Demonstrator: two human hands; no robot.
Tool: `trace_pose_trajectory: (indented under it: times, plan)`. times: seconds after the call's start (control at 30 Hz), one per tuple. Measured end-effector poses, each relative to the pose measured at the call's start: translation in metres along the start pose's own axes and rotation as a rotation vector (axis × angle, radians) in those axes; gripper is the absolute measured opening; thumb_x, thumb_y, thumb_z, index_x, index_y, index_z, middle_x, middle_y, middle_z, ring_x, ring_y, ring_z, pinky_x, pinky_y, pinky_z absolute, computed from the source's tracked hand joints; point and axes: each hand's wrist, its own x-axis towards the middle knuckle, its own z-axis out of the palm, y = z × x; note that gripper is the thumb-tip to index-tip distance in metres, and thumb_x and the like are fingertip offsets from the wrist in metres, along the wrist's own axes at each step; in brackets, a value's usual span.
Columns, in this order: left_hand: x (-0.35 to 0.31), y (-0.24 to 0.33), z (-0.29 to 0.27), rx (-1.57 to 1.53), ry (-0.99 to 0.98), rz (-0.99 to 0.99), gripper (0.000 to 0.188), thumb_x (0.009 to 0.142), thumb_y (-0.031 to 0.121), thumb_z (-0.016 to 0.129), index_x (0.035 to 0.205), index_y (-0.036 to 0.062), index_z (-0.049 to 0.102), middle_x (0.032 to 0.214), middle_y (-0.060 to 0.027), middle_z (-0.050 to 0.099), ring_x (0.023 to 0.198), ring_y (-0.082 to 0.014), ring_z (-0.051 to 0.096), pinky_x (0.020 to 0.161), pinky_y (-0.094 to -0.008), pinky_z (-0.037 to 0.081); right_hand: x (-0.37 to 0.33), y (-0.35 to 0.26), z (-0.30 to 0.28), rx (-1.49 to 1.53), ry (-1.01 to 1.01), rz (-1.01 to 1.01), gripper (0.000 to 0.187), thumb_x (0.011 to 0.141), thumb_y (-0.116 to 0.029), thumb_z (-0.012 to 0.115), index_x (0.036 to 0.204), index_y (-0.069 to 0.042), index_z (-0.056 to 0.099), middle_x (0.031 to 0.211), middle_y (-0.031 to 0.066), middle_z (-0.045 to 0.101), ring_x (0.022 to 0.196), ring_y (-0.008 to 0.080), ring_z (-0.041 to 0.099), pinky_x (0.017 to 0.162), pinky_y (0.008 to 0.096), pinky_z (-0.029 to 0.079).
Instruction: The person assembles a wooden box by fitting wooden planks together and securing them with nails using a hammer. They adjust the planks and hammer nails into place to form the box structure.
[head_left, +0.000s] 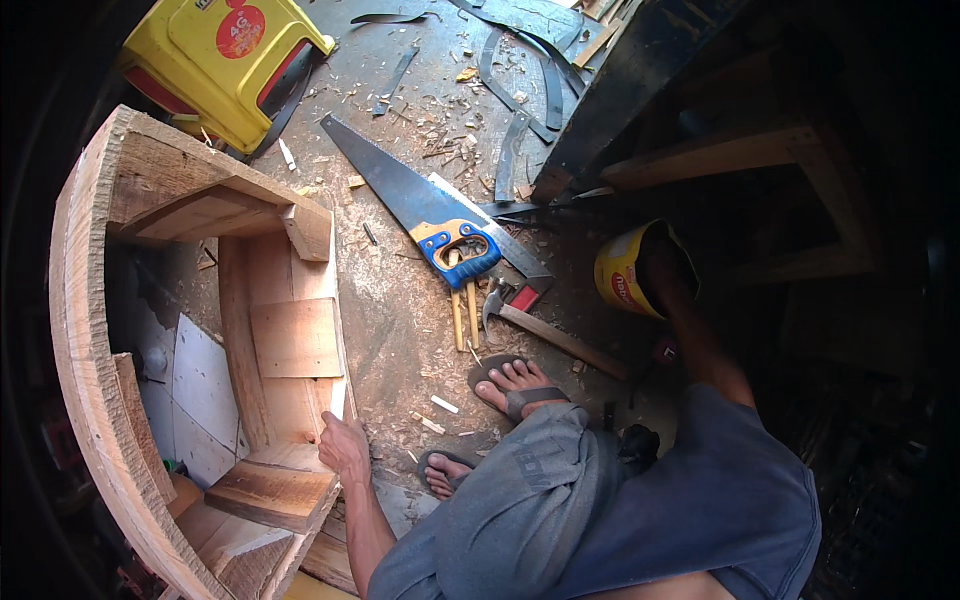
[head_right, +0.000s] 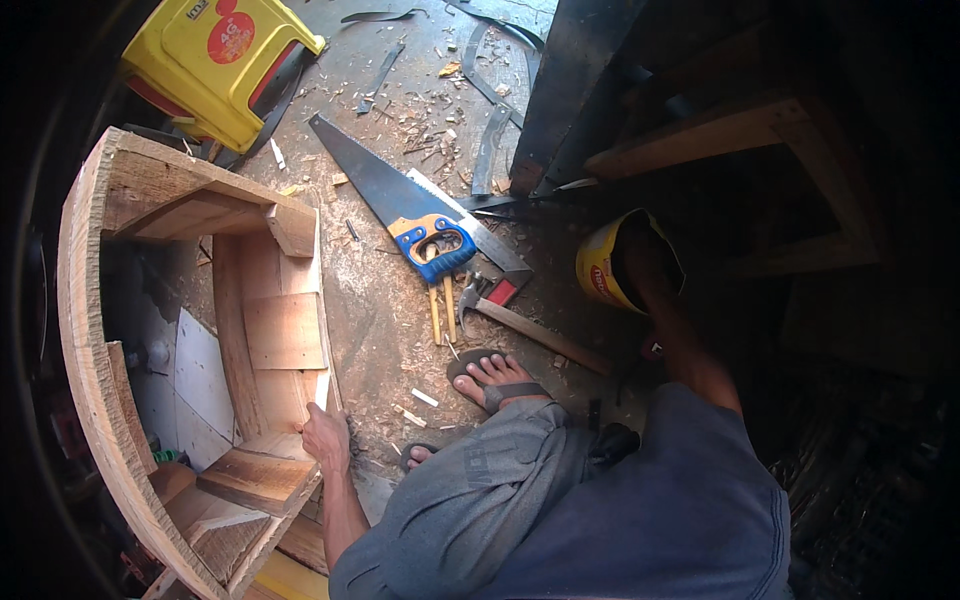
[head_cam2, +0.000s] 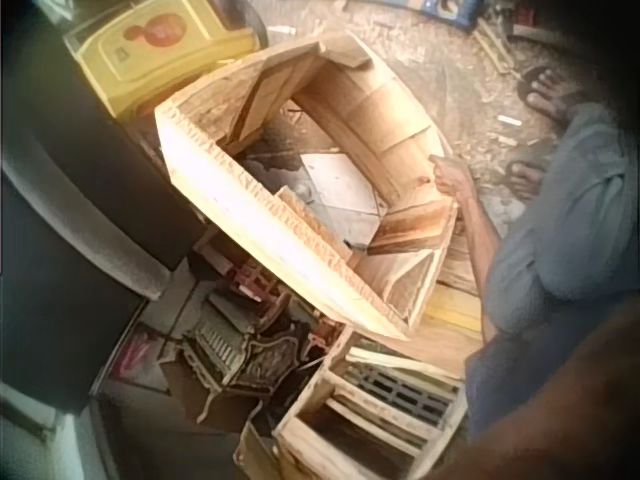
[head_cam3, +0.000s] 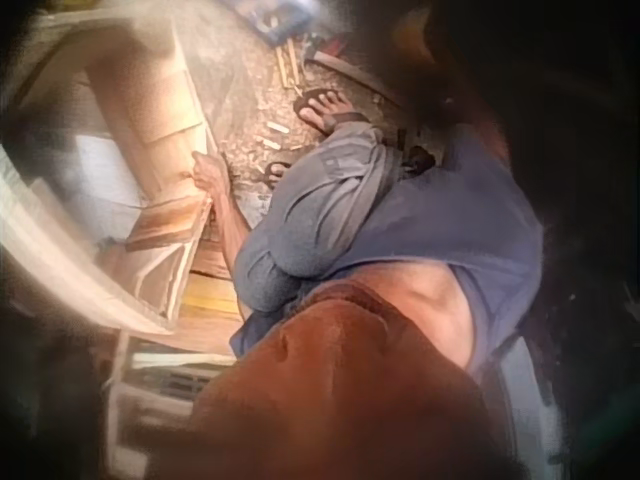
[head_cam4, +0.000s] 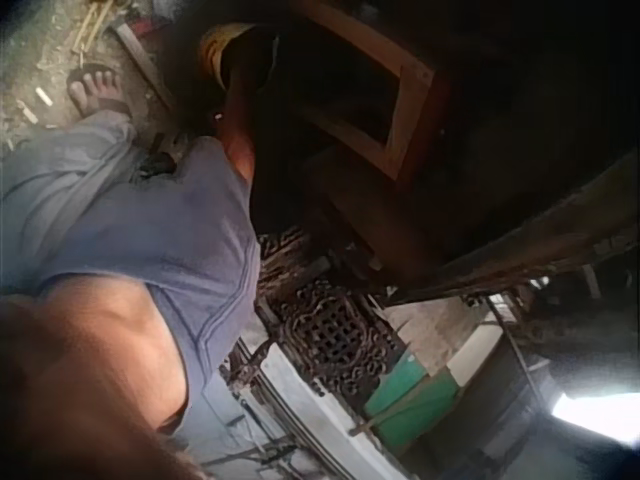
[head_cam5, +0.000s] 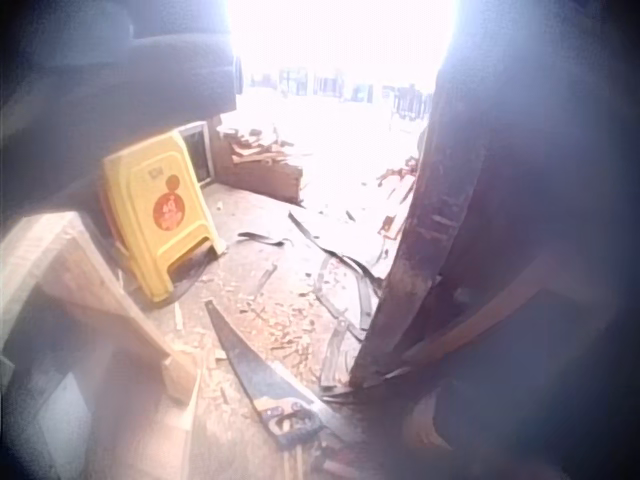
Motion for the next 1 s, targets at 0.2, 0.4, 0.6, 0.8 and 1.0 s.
trace_pose_trajectory:
  times: [0.2, 0.4, 0.6, 0.8, 1.0]
  plan:
    - [-0.002, 0.0, -0.003, -0.023, -0.004, -0.018, 0.049, 0.081, 0.032, 0.083, 0.107, 0.0008, 0.056, 0.088, -0.0255, 0.072, 0.085, -0.0437, 0.072, 0.075, -0.0526, 0.057, -0.002, 0.007, -0.017, -0.299, -0.13, -0.223, 0.023, 0.091, -0.017, 0.06, 0.105, 0.0, 0.069, 0.107, 0.0255, 0.071, 0.1, 0.0369, 0.071, 0.084, 0.0475, 0.057]
    - [-0.003, 0.002, -0.003, -0.027, -0.012, -0.009, 0.049, 0.081, 0.032, 0.082, 0.107, 0.0007, 0.056, 0.087, -0.0255, 0.072, 0.085, -0.0436, 0.073, 0.074, -0.0528, 0.057, -0.004, 0.0, -0.01, -0.064, -0.025, 0.016, 0.024, 0.091, -0.018, 0.063, 0.104, 0.0, 0.069, 0.1, 0.0255, 0.072, 0.095, 0.0376, 0.072, 0.082, 0.0474, 0.058]
    - [-0.003, -0.001, 0.0, -0.046, 0.007, 0.01, 0.046, 0.083, 0.031, 0.079, 0.109, 0.0007, 0.056, 0.086, -0.0252, 0.072, 0.083, -0.0447, 0.072, 0.073, -0.0533, 0.057, 0.016, 0.018, 0.02, 0.071, 0.065, -0.006, 0.016, 0.092, -0.011, 0.061, 0.1, 0.001, 0.067, 0.094, 0.0229, 0.072, 0.081, 0.0353, 0.073, 0.068, 0.0458, 0.059]
    - [0.001, -0.002, 0.003, -0.055, 0.016, 0.02, 0.044, 0.083, 0.03, 0.077, 0.109, 0.0003, 0.056, 0.087, -0.0253, 0.072, 0.082, -0.0439, 0.073, 0.073, -0.0524, 0.058, 0.007, 0.017, 0.017, -0.205, 0.131, -0.046, 0.015, 0.092, -0.009, 0.059, 0.1, 0.002, 0.065, 0.091, 0.0214, 0.071, 0.078, 0.0327, 0.073, 0.066, 0.0429, 0.059]
    - [-0.003, 0.001, -0.006, -0.106, -0.041, -0.055, 0.047, 0.081, 0.029, 0.076, 0.113, 0.0005, 0.057, 0.093, -0.0264, 0.072, 0.09, -0.0467, 0.071, 0.08, -0.0547, 0.055, 0.014, 0.017, 0.016, -0.098, -0.052, 0.105, 0.033, 0.107, -0.027, 0.045, 0.115, 0.0, 0.063, 0.107, 0.0202, 0.069, 0.097, 0.0289, 0.07, 0.082, 0.0425, 0.056]
